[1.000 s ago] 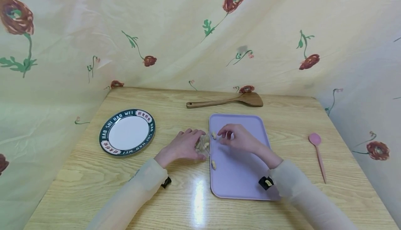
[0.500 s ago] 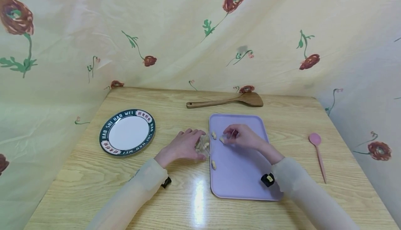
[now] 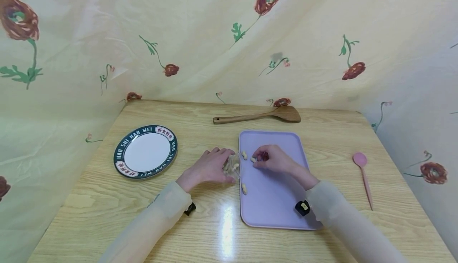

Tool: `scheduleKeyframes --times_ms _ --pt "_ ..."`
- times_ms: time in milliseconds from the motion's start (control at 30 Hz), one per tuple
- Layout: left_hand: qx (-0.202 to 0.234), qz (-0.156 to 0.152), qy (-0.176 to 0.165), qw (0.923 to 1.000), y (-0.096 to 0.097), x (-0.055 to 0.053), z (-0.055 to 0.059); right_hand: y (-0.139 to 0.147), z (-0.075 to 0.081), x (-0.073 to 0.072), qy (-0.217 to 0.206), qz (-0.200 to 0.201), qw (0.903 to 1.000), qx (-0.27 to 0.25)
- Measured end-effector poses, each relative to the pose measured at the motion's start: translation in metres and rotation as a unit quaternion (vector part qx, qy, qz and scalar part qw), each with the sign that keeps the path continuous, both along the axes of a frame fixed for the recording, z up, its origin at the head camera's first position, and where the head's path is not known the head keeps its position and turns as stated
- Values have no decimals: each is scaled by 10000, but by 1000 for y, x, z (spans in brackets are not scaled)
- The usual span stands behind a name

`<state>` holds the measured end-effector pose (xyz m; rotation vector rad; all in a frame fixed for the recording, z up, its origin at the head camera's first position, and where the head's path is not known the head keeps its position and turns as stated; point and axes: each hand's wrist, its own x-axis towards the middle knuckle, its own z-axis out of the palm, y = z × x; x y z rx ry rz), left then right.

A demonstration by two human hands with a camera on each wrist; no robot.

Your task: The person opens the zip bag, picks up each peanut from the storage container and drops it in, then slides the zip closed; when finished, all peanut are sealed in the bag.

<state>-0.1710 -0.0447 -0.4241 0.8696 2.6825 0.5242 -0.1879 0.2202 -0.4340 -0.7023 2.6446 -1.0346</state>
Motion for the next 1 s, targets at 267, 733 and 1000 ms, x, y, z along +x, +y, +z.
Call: scheduleKeyframes --times_ms 267,733,1000 --pt "-14 -6 -6 10000 1 0 0 -1 1 1 -46 -14 10000 -12" --pt "36 8 102 9999 1 1 0 -1 10 3 -103 -79 9999 -62" --pt "34 -20 137 9999 1 1 0 -3 23 3 418 243 9988 -117"
